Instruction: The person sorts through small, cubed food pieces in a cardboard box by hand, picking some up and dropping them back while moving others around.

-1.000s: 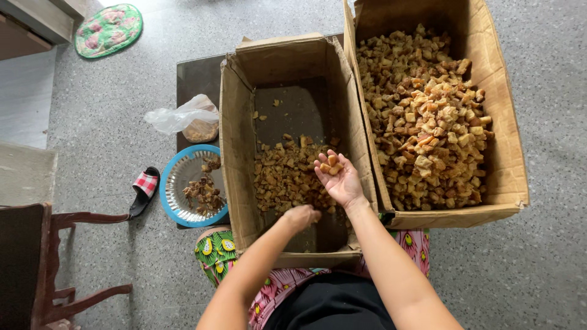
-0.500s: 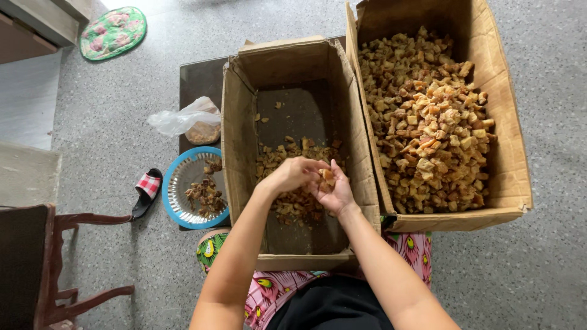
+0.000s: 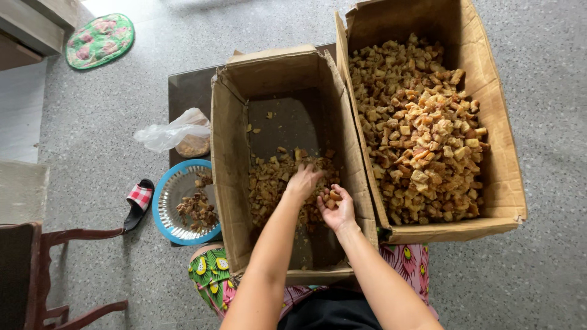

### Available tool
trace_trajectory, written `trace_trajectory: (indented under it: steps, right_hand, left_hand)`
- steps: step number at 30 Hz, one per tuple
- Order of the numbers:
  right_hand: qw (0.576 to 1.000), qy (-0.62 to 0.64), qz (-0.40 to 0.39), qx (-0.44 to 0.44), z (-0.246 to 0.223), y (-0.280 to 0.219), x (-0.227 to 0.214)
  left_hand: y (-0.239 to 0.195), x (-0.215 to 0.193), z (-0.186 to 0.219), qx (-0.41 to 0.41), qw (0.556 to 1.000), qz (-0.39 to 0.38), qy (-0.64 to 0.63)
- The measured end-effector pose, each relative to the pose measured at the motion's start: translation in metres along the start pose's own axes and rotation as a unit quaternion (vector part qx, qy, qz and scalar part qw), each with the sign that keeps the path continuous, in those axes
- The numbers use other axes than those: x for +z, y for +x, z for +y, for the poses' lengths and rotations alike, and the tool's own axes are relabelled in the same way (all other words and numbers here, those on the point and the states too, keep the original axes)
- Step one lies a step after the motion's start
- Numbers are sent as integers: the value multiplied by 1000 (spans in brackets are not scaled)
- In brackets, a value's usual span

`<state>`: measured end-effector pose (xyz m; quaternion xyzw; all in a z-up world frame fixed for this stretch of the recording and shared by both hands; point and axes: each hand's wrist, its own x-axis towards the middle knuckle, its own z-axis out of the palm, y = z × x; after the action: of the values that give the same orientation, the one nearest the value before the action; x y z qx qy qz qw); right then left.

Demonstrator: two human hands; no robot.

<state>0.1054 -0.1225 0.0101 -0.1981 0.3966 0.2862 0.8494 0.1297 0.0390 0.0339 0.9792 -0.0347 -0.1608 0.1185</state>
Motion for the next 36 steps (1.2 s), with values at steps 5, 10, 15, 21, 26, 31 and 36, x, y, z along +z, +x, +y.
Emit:
trace_trajectory:
  steps: [5, 10, 15, 21, 26, 31, 36]
  right_hand:
    - [998, 30, -57, -5, -4, -13, 8]
    - [996, 53, -69, -24, -12, -32, 27]
    - [993, 72, -86, 27, -5, -55, 58]
    - [983, 17, -173, 65, 9, -69, 84]
    - [980, -68, -180, 50, 5, -80, 87]
    - [923, -259, -286, 6, -3, -85, 82]
    - [890, -312, -332, -13, -3, -80, 82]
  left_hand:
    - [2, 15, -9, -49, 995, 70, -47]
    - [-27, -39, -33, -154, 832, 46, -530]
    - [-81, -99, -36, -61, 620, -24, -782]
    - [-114, -121, -8, -23, 631, -65, -773]
    - [-131, -132, 6, -62, 709, 18, -703]
    - [-140, -142, 11, -170, 815, 41, -552]
    - [-145, -135, 2, -139, 791, 14, -596]
